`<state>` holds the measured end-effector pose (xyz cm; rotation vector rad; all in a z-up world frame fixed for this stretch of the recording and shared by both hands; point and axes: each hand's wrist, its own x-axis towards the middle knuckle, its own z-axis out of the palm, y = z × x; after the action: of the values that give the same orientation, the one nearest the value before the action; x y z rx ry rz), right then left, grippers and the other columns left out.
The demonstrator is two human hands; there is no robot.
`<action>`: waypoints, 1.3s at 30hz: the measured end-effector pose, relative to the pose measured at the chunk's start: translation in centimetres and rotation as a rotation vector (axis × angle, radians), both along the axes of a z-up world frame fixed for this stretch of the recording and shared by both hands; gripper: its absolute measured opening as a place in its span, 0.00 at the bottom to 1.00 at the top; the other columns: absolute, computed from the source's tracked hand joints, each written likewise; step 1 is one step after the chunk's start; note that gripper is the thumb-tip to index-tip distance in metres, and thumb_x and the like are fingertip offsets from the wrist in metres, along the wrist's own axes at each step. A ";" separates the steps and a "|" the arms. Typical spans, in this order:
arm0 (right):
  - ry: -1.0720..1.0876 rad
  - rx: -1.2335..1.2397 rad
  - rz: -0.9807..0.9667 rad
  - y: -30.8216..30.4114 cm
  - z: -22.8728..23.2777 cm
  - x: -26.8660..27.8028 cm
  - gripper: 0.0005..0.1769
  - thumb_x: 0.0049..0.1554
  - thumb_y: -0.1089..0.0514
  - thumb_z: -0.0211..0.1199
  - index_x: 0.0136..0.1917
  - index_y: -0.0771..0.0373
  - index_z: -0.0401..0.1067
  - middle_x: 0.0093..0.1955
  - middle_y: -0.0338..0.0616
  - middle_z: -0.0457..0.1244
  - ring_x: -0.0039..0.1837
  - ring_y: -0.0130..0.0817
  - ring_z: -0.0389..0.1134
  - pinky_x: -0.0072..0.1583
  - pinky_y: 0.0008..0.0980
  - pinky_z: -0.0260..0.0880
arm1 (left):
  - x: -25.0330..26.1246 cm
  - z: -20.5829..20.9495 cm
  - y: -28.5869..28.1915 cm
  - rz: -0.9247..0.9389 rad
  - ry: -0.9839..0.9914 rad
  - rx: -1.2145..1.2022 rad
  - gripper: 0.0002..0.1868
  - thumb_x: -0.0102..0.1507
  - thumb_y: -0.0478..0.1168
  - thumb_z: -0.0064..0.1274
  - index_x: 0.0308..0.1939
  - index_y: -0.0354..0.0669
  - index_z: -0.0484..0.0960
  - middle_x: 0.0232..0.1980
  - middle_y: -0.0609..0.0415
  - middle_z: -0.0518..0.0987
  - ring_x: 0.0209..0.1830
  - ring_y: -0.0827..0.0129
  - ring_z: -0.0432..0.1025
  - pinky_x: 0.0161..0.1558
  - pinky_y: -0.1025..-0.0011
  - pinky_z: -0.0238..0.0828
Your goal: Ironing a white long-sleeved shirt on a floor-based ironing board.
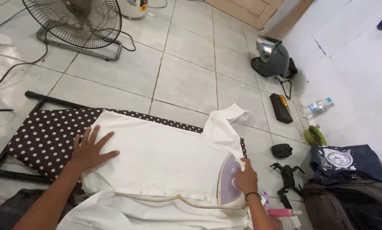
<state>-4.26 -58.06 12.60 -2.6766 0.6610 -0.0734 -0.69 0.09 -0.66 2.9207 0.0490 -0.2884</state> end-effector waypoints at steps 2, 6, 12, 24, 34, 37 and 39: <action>-0.025 0.016 -0.043 -1.7 -0.9 0.2 0.29 0.53 0.59 0.58 0.69 0.46 0.65 0.51 0.63 0.70 0.55 0.62 0.72 0.59 0.52 0.70 | 0.0 0.5 -0.3 0.001 -0.001 0.019 0.51 0.53 0.85 0.40 0.77 0.84 0.48 0.84 0.51 0.32 0.83 0.55 0.23 0.74 0.47 0.17; -0.040 -0.017 -0.119 -2.8 -0.7 1.5 0.30 0.52 0.58 0.60 0.68 0.47 0.66 0.51 0.62 0.70 0.57 0.64 0.71 0.59 0.53 0.70 | 0.0 0.0 -0.2 0.008 -0.020 0.036 0.51 0.53 0.85 0.40 0.77 0.84 0.49 0.84 0.50 0.34 0.83 0.55 0.24 0.74 0.47 0.17; 0.045 0.189 -0.255 -2.1 1.9 4.0 0.31 0.54 0.60 0.55 0.72 0.51 0.62 0.47 0.63 0.72 0.45 0.57 0.75 0.51 0.51 0.74 | 0.3 -0.1 -0.2 0.002 -0.007 0.017 0.51 0.52 0.85 0.40 0.77 0.84 0.48 0.84 0.51 0.32 0.83 0.55 0.23 0.74 0.46 0.17; 0.014 0.141 -0.153 -1.1 1.1 -0.5 0.26 0.55 0.57 0.55 0.67 0.49 0.64 0.40 0.62 0.71 0.42 0.59 0.76 0.50 0.50 0.74 | 0.7 -1.7 0.2 -0.002 -0.008 0.027 0.51 0.52 0.86 0.38 0.77 0.84 0.47 0.84 0.51 0.31 0.82 0.55 0.22 0.73 0.45 0.16; -0.158 -0.010 -0.186 -7.9 -3.6 6.0 0.30 0.51 0.56 0.60 0.68 0.51 0.67 0.53 0.65 0.70 0.53 0.61 0.70 0.57 0.51 0.70 | 0.5 -1.6 0.2 -0.019 -0.035 0.022 0.52 0.52 0.85 0.39 0.77 0.83 0.47 0.84 0.51 0.31 0.82 0.54 0.21 0.72 0.45 0.15; -0.172 0.179 -0.138 -10.3 -2.6 6.5 0.34 0.50 0.56 0.58 0.70 0.56 0.63 0.51 0.61 0.70 0.44 0.54 0.74 0.52 0.47 0.75 | 1.2 -2.0 0.5 -0.021 0.002 0.019 0.52 0.53 0.85 0.39 0.77 0.83 0.46 0.84 0.52 0.29 0.83 0.55 0.20 0.73 0.45 0.15; -0.253 0.214 -0.096 -11.9 -1.7 6.4 0.41 0.49 0.57 0.63 0.74 0.63 0.54 0.48 0.60 0.67 0.39 0.51 0.73 0.46 0.45 0.75 | 2.1 -2.6 0.9 -0.035 -0.029 -0.003 0.51 0.54 0.85 0.38 0.78 0.83 0.45 0.84 0.51 0.29 0.82 0.53 0.19 0.72 0.43 0.15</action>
<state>2.10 -70.00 10.87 -2.3781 0.6734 -0.3418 1.37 0.96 -3.31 2.9240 -0.0069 -0.2520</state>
